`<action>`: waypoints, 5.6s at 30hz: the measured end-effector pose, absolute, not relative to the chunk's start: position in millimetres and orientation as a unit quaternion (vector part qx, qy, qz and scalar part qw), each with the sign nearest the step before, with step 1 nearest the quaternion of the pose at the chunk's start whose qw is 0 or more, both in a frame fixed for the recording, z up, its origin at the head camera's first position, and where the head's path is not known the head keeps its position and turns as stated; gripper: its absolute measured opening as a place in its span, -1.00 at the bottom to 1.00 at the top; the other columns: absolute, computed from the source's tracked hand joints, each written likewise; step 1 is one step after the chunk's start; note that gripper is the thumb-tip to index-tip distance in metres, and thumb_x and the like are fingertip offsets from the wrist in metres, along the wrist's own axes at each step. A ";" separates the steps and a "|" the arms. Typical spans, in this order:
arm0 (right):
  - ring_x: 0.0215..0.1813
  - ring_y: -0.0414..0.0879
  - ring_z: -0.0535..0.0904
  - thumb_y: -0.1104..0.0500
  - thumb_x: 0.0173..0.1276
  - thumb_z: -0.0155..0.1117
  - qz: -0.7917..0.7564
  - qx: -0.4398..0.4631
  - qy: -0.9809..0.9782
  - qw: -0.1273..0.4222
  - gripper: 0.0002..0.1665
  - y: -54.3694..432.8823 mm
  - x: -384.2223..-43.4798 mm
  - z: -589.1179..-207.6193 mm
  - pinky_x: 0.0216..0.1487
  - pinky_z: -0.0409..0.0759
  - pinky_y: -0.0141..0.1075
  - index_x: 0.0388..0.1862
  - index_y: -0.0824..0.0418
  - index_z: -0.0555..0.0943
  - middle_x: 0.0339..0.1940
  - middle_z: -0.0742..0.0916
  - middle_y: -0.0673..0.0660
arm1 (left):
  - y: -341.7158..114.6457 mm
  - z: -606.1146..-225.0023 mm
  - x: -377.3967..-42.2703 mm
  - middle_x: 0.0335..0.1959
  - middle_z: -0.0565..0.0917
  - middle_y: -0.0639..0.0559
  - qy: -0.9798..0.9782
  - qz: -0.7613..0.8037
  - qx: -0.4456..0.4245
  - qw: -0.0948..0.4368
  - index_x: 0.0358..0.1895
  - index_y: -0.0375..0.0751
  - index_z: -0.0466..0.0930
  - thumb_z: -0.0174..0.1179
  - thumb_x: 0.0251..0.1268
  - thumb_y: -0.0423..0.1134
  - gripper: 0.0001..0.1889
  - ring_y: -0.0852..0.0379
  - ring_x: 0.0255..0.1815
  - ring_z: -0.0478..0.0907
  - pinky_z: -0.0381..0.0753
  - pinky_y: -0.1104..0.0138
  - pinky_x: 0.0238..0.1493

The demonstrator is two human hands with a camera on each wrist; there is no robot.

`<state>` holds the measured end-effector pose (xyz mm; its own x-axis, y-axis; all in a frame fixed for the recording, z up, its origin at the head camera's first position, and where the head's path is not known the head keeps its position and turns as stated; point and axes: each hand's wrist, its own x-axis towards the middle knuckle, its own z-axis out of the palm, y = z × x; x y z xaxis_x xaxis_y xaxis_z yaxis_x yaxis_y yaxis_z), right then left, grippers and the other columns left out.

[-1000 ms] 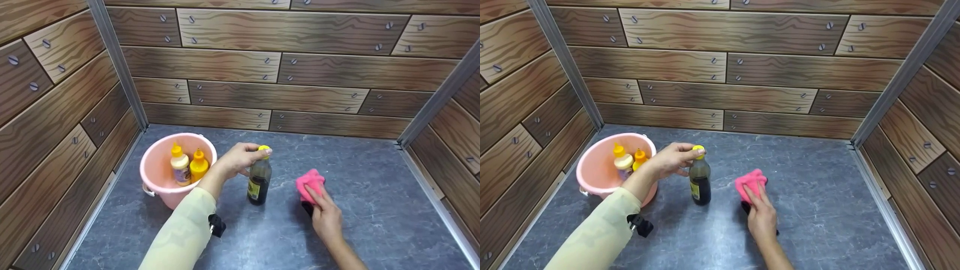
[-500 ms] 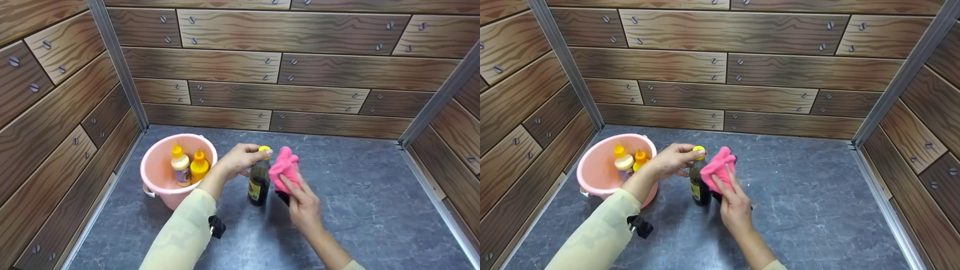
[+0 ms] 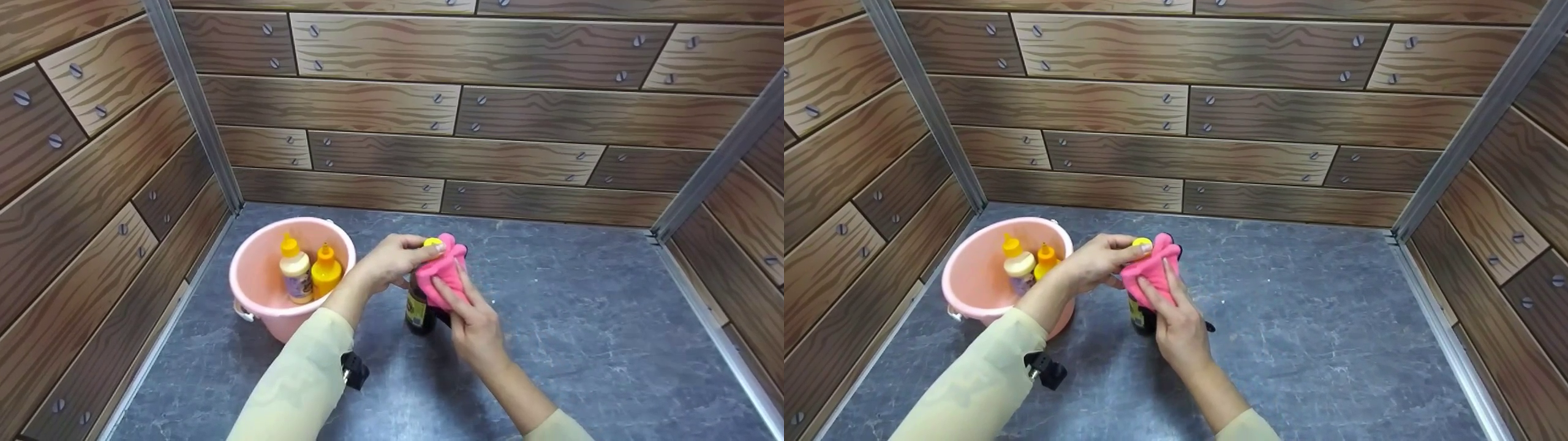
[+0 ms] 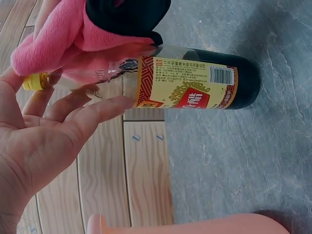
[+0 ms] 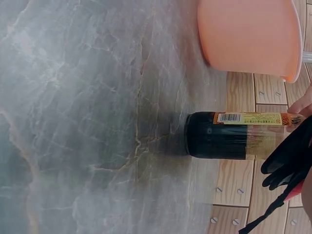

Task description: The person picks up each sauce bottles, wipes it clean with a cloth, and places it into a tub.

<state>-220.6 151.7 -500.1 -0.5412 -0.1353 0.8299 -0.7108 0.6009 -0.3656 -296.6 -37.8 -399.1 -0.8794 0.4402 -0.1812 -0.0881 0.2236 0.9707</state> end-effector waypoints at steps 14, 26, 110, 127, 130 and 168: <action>0.37 0.44 0.54 0.50 0.21 0.49 0.316 0.274 -0.843 0.339 -0.16 144.1 -232.2 -495.9 0.04 0.73 0.19 0.45 -0.01 0.63 0.59 0.31 0.56 | -37.9 -398.7 -297.6 0.05 0.74 -0.01 0.756 0.606 0.124 0.215 0.22 -0.02 0.76 0.35 0.45 0.17 -0.54 -0.07 0.06 0.65 0.77 -0.05 -0.02; 0.27 0.39 0.63 0.55 0.19 0.41 0.255 0.249 -0.860 0.364 -0.27 131.8 -226.6 -505.5 0.01 0.74 0.11 0.33 0.11 0.71 0.56 0.36 0.56 | -37.9 -398.3 -295.3 -0.06 0.76 -0.02 0.754 0.612 0.114 0.211 0.15 -0.01 0.78 0.34 0.48 0.12 -0.61 -0.02 -0.05 0.66 0.78 0.10 -0.16; 0.24 0.46 0.63 0.47 0.23 0.32 0.169 0.170 -0.959 0.148 -0.28 137.4 -191.6 -583.5 -0.04 0.73 0.18 0.28 -0.11 0.75 0.46 0.50 0.55 | -33.8 -400.7 -294.7 0.15 0.71 -0.04 0.762 0.609 0.091 0.201 0.27 -0.03 0.71 0.34 0.48 0.15 -0.52 -0.11 0.19 0.62 0.69 -0.20 0.13; 0.27 0.51 0.59 0.34 0.40 0.24 0.126 0.122 -0.982 0.066 -0.46 141.8 -193.8 -571.6 -0.09 0.72 0.28 0.21 -0.15 0.80 0.45 0.58 0.38 | -33.2 -400.9 -294.9 0.21 0.66 -0.11 0.774 0.595 0.088 0.197 0.29 -0.04 0.64 0.29 0.50 0.19 -0.50 -0.15 0.21 0.61 0.70 -0.17 0.13; 0.27 0.50 0.59 0.36 0.39 0.23 0.124 0.108 -0.984 0.061 -0.47 147.3 -195.1 -569.2 0.03 0.71 0.26 0.17 -0.12 0.82 0.45 0.60 0.33 | -32.1 -401.1 -295.1 0.23 0.60 -0.15 0.777 0.595 0.079 0.189 0.19 -0.05 0.60 0.32 0.49 0.18 -0.54 -0.18 0.20 0.60 0.71 -0.16 0.10; 0.24 0.33 0.65 0.63 0.05 0.40 0.309 0.137 -0.860 0.381 -0.17 200.1 -190.6 -558.0 -0.20 0.74 0.10 0.27 0.05 0.75 0.49 0.53 0.39 | -25.8 -394.9 -292.3 -0.18 0.79 -0.03 0.750 0.640 0.117 0.121 0.04 -0.19 0.71 0.44 0.43 -0.21 -0.76 0.10 -0.25 0.63 0.63 0.33 -0.21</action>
